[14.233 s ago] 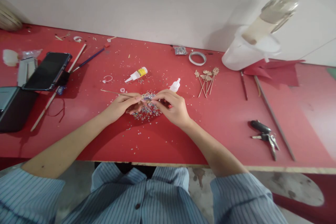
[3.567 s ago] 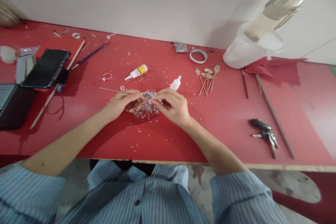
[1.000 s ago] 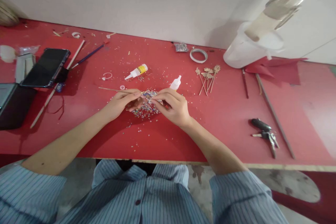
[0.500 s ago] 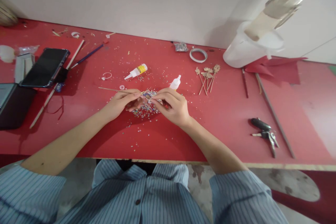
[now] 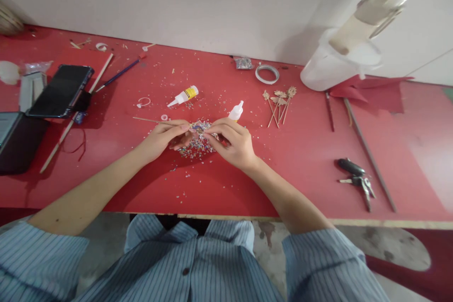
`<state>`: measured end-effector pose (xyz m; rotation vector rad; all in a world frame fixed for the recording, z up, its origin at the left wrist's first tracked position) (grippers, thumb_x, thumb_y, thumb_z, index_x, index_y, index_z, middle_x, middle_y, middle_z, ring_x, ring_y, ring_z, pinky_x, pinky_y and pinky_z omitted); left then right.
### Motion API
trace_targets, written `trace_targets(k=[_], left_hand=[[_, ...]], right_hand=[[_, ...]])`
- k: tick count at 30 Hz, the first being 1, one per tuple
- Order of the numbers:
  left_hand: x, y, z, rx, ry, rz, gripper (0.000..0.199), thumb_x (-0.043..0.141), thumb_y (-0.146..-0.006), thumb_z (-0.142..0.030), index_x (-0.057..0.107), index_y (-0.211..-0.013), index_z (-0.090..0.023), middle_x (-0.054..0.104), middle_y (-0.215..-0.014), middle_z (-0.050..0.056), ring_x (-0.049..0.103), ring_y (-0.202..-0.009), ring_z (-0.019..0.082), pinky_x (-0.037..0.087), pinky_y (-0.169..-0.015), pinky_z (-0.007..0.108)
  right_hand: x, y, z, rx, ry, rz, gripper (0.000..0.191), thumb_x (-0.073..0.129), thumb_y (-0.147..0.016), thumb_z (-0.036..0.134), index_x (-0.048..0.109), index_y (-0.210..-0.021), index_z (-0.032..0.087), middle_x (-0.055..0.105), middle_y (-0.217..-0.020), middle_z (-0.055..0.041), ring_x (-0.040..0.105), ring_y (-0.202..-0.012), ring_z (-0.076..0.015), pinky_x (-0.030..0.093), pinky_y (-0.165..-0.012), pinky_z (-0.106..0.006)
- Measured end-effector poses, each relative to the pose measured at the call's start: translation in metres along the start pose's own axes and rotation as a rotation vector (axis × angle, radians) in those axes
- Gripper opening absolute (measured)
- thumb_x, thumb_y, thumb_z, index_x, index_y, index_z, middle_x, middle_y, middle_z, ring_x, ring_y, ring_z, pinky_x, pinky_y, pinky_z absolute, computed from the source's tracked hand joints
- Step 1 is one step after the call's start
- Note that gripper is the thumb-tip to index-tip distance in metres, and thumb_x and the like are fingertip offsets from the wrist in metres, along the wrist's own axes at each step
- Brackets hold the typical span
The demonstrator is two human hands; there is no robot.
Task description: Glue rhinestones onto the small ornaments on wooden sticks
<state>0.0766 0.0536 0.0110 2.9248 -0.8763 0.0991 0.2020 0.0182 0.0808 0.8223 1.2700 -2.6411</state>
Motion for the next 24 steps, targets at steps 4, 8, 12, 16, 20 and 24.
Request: trace_targets(k=[4, 8, 12, 16, 20, 24], left_hand=[[0.0003, -0.0002, 0.0002, 0.005, 0.004, 0.004, 0.030, 0.050, -0.092, -0.035, 0.065, -0.076, -0.015, 0.056, -0.061, -0.001, 0.043, -0.044, 0.005, 0.032, -0.042, 0.019], [-0.0001, -0.0002, 0.0020, -0.005, 0.004, 0.002, 0.031, 0.050, -0.092, -0.035, 0.063, -0.073, -0.015, 0.056, -0.060, -0.001, 0.043, -0.044, 0.005, 0.031, -0.041, 0.018], [0.0009, 0.0003, 0.0032, -0.012, 0.014, 0.016, 0.029, 0.050, -0.092, -0.035, 0.064, -0.078, -0.015, 0.055, -0.060, -0.002, 0.042, -0.045, 0.004, 0.030, -0.041, 0.018], [0.0030, 0.0003, 0.0032, -0.016, 0.019, 0.023, 0.029, 0.050, -0.092, -0.035, 0.063, -0.076, -0.015, 0.054, -0.060, -0.002, 0.041, -0.044, 0.004, 0.030, -0.041, 0.017], [0.0043, -0.0009, 0.0022, -0.007, 0.013, 0.020, 0.029, 0.051, -0.091, -0.036, 0.063, -0.075, -0.016, 0.053, -0.057, -0.002, 0.041, -0.043, 0.005, 0.030, -0.040, 0.018], [0.0026, -0.0020, 0.0037, -0.010, -0.013, -0.002, 0.031, 0.051, -0.090, -0.038, 0.062, -0.072, -0.016, 0.054, -0.057, -0.002, 0.041, -0.043, 0.005, 0.030, -0.040, 0.019]], right_hand=[[-0.0009, -0.0003, 0.0002, 0.000, -0.007, -0.002, 0.014, 0.067, -0.079, 0.010, 0.066, -0.090, 0.019, 0.066, -0.083, -0.0044, 0.063, -0.073, -0.0135, 0.054, -0.059, -0.027], [-0.0015, 0.0000, 0.0000, 0.005, -0.013, -0.001, 0.015, 0.067, -0.078, 0.010, 0.066, -0.090, 0.019, 0.066, -0.083, -0.0044, 0.063, -0.074, -0.0135, 0.054, -0.060, -0.027], [-0.0021, 0.0004, -0.0026, 0.031, -0.021, -0.005, 0.015, 0.067, -0.078, 0.009, 0.066, -0.090, 0.018, 0.065, -0.083, -0.0047, 0.063, -0.075, -0.0135, 0.053, -0.061, -0.027], [-0.0013, 0.0006, -0.0032, 0.041, -0.024, -0.008, 0.014, 0.067, -0.079, 0.010, 0.066, -0.090, 0.019, 0.065, -0.084, -0.0038, 0.062, -0.074, -0.0128, 0.052, -0.059, -0.026], [-0.0007, 0.0007, -0.0015, 0.040, -0.028, -0.007, 0.012, 0.066, -0.080, 0.012, 0.066, -0.090, 0.020, 0.065, -0.084, -0.0037, 0.063, -0.075, -0.0133, 0.053, -0.061, -0.027], [-0.0014, 0.0009, -0.0026, 0.058, 0.020, -0.007, 0.013, 0.063, -0.084, 0.015, 0.066, -0.095, 0.021, 0.065, -0.087, -0.0043, 0.062, -0.074, -0.0131, 0.053, -0.058, -0.026]])
Point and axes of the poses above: each hand's wrist, its own y-axis away from the middle knuckle, its own x-axis out of the palm, z = x × y, the point moved 10 cm from there along -y, towards the middle knuckle
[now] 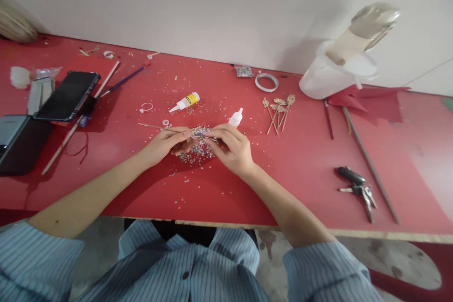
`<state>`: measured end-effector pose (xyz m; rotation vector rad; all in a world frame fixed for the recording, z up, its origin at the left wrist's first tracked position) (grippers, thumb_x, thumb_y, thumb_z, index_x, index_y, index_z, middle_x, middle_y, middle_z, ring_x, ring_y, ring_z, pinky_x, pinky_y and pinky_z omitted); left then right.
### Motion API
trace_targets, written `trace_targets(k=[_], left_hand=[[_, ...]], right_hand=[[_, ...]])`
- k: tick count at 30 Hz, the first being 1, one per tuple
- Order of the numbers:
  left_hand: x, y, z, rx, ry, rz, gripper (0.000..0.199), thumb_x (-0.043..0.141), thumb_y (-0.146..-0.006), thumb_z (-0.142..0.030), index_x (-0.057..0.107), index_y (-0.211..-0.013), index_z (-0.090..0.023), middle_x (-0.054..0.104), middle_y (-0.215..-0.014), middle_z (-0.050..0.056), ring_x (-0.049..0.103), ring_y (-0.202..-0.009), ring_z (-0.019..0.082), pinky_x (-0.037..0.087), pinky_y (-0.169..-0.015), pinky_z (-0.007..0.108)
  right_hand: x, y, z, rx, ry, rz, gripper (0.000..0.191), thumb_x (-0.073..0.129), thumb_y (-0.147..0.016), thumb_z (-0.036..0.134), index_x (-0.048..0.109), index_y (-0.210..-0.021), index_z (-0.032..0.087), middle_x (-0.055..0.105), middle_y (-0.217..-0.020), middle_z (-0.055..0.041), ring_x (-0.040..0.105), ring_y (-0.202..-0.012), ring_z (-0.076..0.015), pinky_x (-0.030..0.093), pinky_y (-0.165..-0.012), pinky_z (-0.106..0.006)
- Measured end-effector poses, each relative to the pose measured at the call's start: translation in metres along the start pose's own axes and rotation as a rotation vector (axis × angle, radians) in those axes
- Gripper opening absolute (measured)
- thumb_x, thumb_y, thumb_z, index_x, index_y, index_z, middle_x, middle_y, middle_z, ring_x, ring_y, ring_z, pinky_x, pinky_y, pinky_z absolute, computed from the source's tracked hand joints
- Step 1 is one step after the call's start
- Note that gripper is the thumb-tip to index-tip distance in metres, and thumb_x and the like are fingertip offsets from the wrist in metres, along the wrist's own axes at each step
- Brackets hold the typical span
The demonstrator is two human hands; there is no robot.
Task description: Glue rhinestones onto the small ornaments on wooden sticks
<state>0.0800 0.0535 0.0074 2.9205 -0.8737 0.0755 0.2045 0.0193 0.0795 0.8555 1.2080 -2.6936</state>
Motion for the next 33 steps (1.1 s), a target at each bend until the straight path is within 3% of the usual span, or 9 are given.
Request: trace_targets(k=[5, 16, 33], left_hand=[[-0.001, 0.000, 0.002, -0.009, -0.013, -0.017, 0.030, 0.051, -0.090, -0.039, 0.062, -0.074, -0.016, 0.054, -0.059, -0.001, 0.042, -0.044, 0.006, 0.030, -0.040, 0.019], [-0.003, 0.000, 0.004, 0.018, -0.033, -0.011, 0.035, 0.048, -0.092, -0.038, 0.059, -0.068, -0.015, 0.053, -0.059, -0.002, 0.040, -0.045, 0.005, 0.031, -0.043, 0.019], [-0.004, 0.000, 0.005, 0.022, -0.037, -0.019, 0.034, 0.049, -0.091, -0.038, 0.058, -0.069, -0.015, 0.051, -0.059, -0.002, 0.040, -0.046, 0.006, 0.031, -0.043, 0.019]], right_hand=[[0.004, 0.001, 0.003, -0.048, 0.030, 0.024, 0.015, 0.059, -0.086, 0.013, 0.065, -0.097, 0.020, 0.065, -0.090, -0.0063, 0.063, -0.078, -0.0147, 0.056, -0.065, -0.030], [0.009, 0.004, -0.001, -0.038, 0.023, 0.030, 0.012, 0.059, -0.084, 0.011, 0.063, -0.093, 0.018, 0.065, -0.087, -0.0061, 0.061, -0.071, -0.0125, 0.054, -0.059, -0.026], [0.010, 0.005, 0.000, -0.072, 0.041, 0.036, 0.015, 0.060, -0.083, 0.011, 0.064, -0.095, 0.019, 0.066, -0.089, -0.0063, 0.062, -0.073, -0.0135, 0.056, -0.061, -0.027]])
Point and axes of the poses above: each hand's wrist, its own y-axis away from the middle knuckle, its own x-axis out of the palm, z = x × y, the point moved 10 cm from there along -y, towards the middle knuckle
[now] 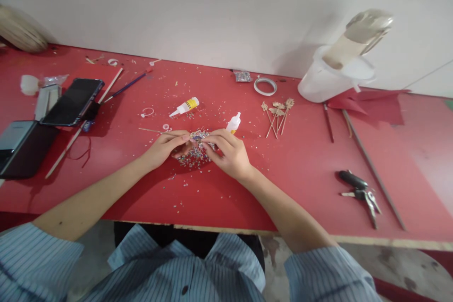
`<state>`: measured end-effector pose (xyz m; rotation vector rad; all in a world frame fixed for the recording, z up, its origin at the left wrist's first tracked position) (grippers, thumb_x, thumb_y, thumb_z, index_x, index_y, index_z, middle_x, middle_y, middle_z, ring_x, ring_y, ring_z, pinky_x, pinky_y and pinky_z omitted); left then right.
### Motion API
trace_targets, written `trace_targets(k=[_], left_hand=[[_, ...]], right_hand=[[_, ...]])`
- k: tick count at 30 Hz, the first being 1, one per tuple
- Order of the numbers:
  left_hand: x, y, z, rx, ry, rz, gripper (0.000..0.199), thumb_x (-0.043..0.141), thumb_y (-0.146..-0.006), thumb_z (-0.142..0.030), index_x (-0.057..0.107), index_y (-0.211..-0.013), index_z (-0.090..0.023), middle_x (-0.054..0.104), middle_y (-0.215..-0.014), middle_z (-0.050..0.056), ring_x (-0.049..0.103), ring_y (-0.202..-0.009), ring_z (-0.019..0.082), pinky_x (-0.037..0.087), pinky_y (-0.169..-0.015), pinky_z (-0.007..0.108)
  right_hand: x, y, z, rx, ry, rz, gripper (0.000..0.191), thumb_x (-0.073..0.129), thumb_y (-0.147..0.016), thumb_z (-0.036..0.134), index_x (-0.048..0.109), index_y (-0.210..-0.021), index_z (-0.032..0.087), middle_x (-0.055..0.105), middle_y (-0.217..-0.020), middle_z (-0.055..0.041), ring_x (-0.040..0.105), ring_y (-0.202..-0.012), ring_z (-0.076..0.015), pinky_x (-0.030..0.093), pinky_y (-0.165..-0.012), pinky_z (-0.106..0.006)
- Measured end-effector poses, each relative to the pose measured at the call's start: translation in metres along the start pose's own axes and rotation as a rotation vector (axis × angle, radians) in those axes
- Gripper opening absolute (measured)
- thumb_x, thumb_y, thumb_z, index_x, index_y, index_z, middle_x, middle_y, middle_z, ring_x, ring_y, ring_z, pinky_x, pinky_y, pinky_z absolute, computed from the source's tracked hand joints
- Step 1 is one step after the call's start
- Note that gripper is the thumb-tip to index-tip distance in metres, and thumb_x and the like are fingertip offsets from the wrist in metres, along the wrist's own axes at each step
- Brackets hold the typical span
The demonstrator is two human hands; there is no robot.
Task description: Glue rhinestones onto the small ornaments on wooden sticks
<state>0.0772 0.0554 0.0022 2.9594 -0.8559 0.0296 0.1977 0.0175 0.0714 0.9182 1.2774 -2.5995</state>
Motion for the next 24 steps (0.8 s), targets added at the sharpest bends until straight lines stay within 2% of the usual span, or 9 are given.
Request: trace_targets(k=[20, 24], left_hand=[[-0.0001, 0.0005, -0.0004, 0.010, -0.012, 0.003, 0.034, 0.048, -0.092, -0.038, 0.058, -0.069, -0.016, 0.052, -0.060, -0.002, 0.041, -0.046, 0.006, 0.031, -0.044, 0.020], [-0.0003, 0.0005, -0.0001, -0.004, 0.001, -0.006, 0.029, 0.050, -0.091, -0.039, 0.062, -0.076, -0.016, 0.052, -0.058, -0.002, 0.041, -0.045, 0.006, 0.030, -0.042, 0.020]], right_hand=[[0.0001, -0.0009, 0.0034, -0.028, 0.018, 0.005, 0.016, 0.060, -0.083, 0.010, 0.064, -0.096, 0.019, 0.066, -0.088, -0.0060, 0.063, -0.075, -0.0143, 0.055, -0.061, -0.027], [-0.0017, -0.0015, 0.0022, -0.012, 0.005, -0.008, 0.015, 0.060, -0.083, 0.010, 0.064, -0.094, 0.019, 0.065, -0.087, -0.0058, 0.062, -0.074, -0.0138, 0.055, -0.062, -0.027]])
Point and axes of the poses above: each hand's wrist, its own y-axis away from the middle knuckle, its own x-axis out of the palm, z = x × y, the point moved 10 cm from there along -y, towards the middle knuckle
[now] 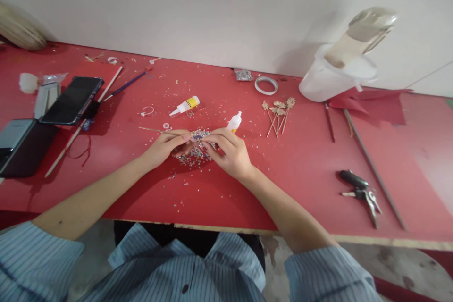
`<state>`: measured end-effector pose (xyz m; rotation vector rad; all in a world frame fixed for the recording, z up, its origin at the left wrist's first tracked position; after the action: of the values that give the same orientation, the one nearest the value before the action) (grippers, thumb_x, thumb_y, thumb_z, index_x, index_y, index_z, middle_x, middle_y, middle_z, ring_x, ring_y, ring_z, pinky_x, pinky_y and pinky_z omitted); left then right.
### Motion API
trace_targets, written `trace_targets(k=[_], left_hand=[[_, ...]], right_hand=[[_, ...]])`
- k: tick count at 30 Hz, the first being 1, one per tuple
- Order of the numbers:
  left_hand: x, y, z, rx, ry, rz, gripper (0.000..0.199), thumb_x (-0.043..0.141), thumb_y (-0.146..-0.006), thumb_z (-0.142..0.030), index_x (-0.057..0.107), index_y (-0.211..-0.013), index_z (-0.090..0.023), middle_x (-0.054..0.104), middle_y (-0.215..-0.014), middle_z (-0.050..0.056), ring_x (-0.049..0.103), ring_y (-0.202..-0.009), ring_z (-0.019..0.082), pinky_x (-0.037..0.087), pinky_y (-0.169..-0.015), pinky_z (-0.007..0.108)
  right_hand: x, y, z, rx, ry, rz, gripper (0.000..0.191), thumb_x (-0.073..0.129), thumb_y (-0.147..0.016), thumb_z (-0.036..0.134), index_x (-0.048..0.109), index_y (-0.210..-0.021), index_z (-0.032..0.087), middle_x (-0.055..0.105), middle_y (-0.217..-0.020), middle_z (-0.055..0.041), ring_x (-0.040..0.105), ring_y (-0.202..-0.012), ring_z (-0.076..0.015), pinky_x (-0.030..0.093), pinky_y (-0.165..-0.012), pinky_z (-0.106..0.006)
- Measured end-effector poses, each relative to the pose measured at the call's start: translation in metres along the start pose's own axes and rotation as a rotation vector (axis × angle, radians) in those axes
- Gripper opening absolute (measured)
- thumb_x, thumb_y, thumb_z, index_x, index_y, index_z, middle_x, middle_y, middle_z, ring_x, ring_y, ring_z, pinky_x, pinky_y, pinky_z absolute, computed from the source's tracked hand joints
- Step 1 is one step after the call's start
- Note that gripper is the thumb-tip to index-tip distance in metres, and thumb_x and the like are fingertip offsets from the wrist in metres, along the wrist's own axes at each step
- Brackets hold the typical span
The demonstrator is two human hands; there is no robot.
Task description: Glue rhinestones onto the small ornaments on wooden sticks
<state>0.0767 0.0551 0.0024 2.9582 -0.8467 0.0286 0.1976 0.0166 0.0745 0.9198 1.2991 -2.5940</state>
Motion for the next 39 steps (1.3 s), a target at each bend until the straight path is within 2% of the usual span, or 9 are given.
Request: trace_targets(k=[21, 33, 39], left_hand=[[0.0003, 0.0003, 0.0000, 0.010, 0.008, 0.003, 0.031, 0.050, -0.091, -0.039, 0.062, -0.076, -0.015, 0.054, -0.059, -0.002, 0.042, -0.045, 0.006, 0.031, -0.042, 0.019], [0.0002, 0.0002, -0.0010, 0.013, 0.032, 0.002, 0.029, 0.051, -0.091, -0.037, 0.063, -0.076, -0.015, 0.053, -0.058, -0.002, 0.043, -0.046, 0.006, 0.031, -0.041, 0.019], [0.0016, 0.0001, 0.0000, 0.011, 0.054, 0.019, 0.028, 0.051, -0.091, -0.037, 0.066, -0.082, -0.015, 0.054, -0.058, -0.002, 0.043, -0.045, 0.006, 0.030, -0.041, 0.019]], right_hand=[[0.0006, -0.0002, 0.0014, 0.004, 0.023, 0.014, 0.013, 0.059, -0.085, 0.012, 0.064, -0.094, 0.020, 0.065, -0.087, -0.0053, 0.062, -0.073, -0.0135, 0.055, -0.062, -0.028], [0.0007, 0.0001, 0.0035, -0.051, 0.014, 0.009, 0.017, 0.062, -0.081, 0.008, 0.063, -0.095, 0.018, 0.064, -0.086, -0.0056, 0.062, -0.073, -0.0133, 0.054, -0.061, -0.026], [-0.0040, -0.0007, 0.0014, -0.004, -0.011, -0.018, 0.014, 0.060, -0.083, 0.010, 0.064, -0.093, 0.019, 0.065, -0.087, -0.0060, 0.062, -0.074, -0.0138, 0.055, -0.061, -0.027]])
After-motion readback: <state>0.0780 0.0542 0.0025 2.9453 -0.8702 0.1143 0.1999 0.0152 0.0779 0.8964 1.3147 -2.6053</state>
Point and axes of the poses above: each hand's wrist, its own y-axis away from the middle knuckle, its own x-axis out of the palm, z = x × y, the point moved 10 cm from there along -y, towards the middle knuckle
